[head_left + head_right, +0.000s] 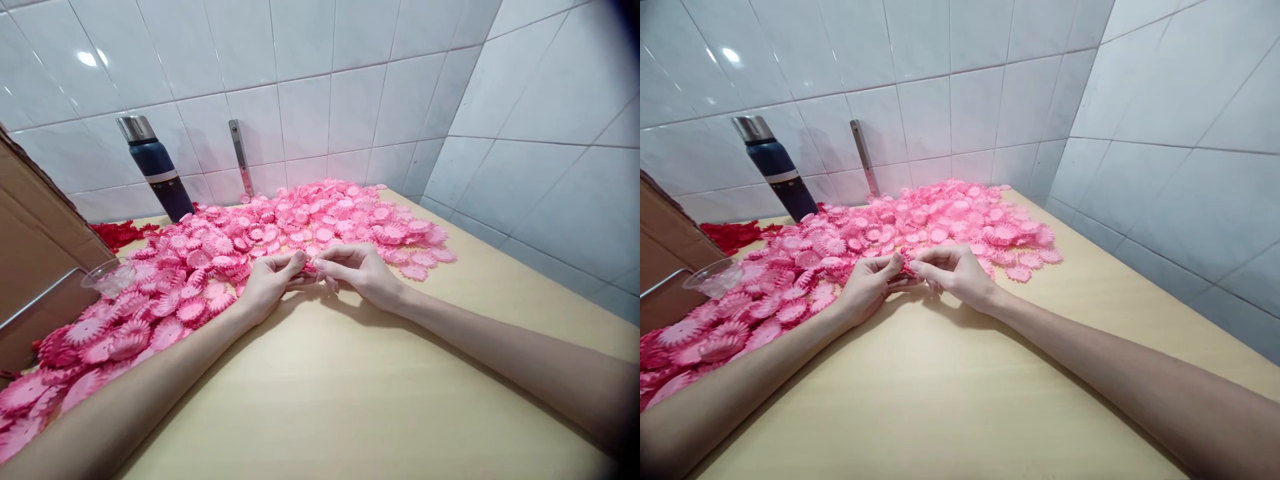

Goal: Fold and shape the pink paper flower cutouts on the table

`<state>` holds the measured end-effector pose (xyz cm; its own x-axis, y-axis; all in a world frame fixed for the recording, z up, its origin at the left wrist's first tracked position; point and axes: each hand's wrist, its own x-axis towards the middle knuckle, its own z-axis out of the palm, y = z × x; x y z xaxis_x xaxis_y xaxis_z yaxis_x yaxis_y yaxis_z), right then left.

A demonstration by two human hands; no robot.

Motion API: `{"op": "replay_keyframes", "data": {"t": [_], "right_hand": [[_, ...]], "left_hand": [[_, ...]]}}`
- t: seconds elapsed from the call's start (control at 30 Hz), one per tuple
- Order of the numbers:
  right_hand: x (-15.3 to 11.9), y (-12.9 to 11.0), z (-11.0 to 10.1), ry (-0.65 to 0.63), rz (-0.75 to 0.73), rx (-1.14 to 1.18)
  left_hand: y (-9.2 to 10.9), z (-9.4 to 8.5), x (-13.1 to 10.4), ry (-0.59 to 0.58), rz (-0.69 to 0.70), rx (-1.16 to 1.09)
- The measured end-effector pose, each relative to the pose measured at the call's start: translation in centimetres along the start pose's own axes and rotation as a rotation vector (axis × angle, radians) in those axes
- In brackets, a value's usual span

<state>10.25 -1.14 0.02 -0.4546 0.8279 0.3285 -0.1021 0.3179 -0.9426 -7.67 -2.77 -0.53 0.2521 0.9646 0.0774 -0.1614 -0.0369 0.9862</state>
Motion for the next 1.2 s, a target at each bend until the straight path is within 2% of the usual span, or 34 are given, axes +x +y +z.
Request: {"op": "replay_keyframes", "data": {"t": [0.2,0.4,0.5,0.6,0.67,0.83,0.97,1.2], "right_hand": [[0.0,0.1,0.3,-0.007,-0.001,0.006],[0.0,0.2,0.5,-0.007,0.012,-0.052],[0.1,0.2,0.4,0.074,-0.002,-0.084],[0.1,0.1,0.2,0.118,-0.011,-0.083],[0.1,0.0,0.2,0.108,-0.006,-0.083],[0.0,0.3,-0.1,0.041,0.019,-0.012],[0.1,0.7,-0.3,0.040,0.051,0.107],[0.2,0.8,-0.4,0.036,0.063,0.123]], "left_hand": [[-0.1,-0.1,0.1,0.002,-0.043,-0.028],[0.2,0.5,0.0,0.044,-0.023,-0.001],[0.4,0.6,-0.1,0.080,0.035,0.083],[0.3,0.3,-0.4,0.081,0.166,0.214],[0.2,0.1,-0.6,0.072,0.211,0.275],[0.6,0.5,-1.1,0.038,0.225,0.411],[1.2,0.9,-1.2,-0.006,0.223,0.402],[0.7,0.5,-0.8,0.068,0.211,0.384]]}}
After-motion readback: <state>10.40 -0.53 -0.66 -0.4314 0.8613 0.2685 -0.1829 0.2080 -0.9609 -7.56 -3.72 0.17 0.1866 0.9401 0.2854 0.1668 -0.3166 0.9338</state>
